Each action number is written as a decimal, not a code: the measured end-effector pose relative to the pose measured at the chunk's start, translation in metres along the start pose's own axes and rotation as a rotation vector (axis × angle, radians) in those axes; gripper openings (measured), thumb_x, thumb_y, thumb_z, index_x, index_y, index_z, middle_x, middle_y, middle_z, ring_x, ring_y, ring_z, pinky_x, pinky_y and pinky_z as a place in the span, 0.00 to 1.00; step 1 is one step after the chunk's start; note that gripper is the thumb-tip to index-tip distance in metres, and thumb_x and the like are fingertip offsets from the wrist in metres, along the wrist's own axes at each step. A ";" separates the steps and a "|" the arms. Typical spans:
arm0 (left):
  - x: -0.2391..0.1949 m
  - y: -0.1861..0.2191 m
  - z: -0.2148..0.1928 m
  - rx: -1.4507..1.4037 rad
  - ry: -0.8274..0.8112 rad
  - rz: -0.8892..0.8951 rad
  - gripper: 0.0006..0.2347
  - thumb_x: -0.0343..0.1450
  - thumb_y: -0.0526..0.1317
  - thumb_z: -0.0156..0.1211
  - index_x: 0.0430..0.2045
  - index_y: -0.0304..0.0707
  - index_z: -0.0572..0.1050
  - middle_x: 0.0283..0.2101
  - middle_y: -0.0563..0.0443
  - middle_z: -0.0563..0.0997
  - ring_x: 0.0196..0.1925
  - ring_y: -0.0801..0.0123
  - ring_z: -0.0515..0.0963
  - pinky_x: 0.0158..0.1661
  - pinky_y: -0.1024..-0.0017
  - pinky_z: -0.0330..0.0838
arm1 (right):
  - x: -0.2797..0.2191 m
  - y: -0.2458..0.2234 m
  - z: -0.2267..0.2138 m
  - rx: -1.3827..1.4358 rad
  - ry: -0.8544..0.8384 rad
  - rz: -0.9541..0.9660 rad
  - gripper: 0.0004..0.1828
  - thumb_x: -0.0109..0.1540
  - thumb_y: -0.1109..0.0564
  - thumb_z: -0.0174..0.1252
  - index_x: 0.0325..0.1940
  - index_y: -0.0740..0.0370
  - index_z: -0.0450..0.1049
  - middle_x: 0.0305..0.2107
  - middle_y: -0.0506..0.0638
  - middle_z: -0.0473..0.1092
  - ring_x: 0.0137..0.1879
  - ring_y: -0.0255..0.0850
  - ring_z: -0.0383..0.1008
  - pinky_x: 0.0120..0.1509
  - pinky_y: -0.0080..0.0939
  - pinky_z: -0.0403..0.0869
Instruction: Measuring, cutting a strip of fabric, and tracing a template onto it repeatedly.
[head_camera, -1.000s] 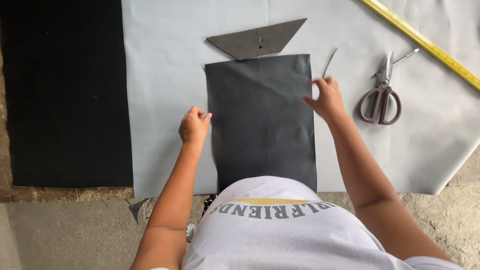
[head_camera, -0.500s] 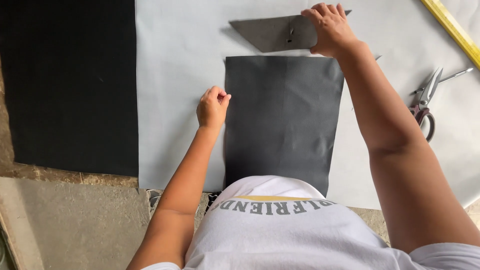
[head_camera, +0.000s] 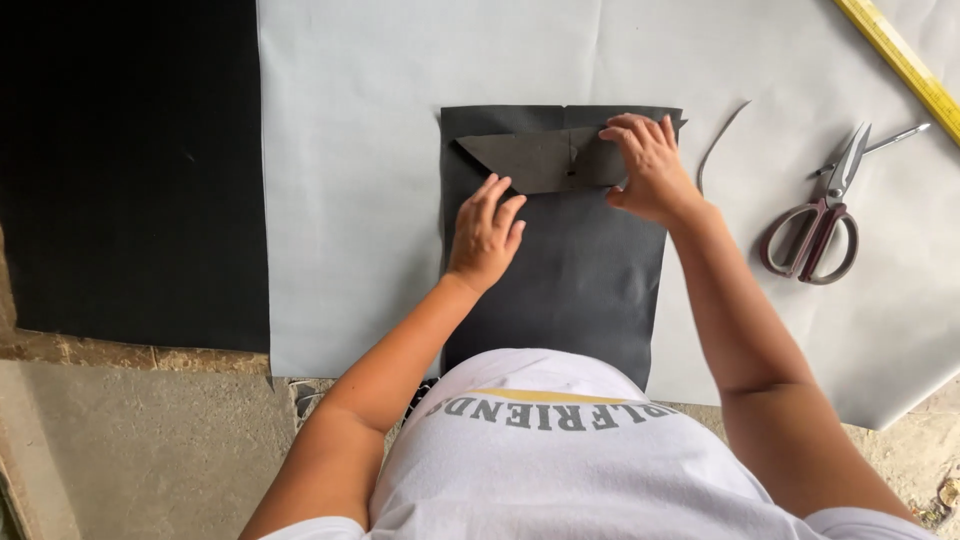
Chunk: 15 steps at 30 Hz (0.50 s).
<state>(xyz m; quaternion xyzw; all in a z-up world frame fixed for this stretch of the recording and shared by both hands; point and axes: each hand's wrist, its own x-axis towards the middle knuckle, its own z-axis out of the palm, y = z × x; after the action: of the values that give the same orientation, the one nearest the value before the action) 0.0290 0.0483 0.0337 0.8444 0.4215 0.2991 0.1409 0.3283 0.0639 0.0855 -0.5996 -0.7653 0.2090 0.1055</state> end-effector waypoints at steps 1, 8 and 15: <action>0.000 0.005 0.007 0.036 -0.013 0.057 0.14 0.74 0.40 0.58 0.55 0.44 0.71 0.66 0.42 0.69 0.71 0.49 0.67 0.61 0.52 0.68 | -0.004 0.005 0.010 0.018 0.015 0.039 0.49 0.41 0.60 0.65 0.68 0.61 0.64 0.65 0.57 0.61 0.75 0.60 0.55 0.75 0.78 0.48; 0.010 -0.010 0.042 0.131 -0.118 0.005 0.20 0.78 0.49 0.53 0.64 0.47 0.68 0.73 0.39 0.61 0.77 0.47 0.57 0.67 0.40 0.57 | 0.002 -0.002 0.011 0.078 0.016 0.115 0.50 0.45 0.61 0.65 0.73 0.56 0.62 0.68 0.56 0.57 0.78 0.59 0.50 0.75 0.80 0.43; 0.019 -0.021 0.043 0.254 -0.201 -0.027 0.20 0.79 0.51 0.48 0.67 0.50 0.67 0.75 0.41 0.58 0.79 0.50 0.53 0.69 0.38 0.51 | 0.015 -0.003 0.014 0.093 0.005 0.115 0.50 0.45 0.60 0.67 0.72 0.55 0.62 0.68 0.55 0.57 0.78 0.58 0.49 0.74 0.83 0.43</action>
<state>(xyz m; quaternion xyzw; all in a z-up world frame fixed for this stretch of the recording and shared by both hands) 0.0515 0.0765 -0.0026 0.8754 0.4510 0.1553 0.0785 0.3162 0.0749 0.0732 -0.6375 -0.7189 0.2483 0.1229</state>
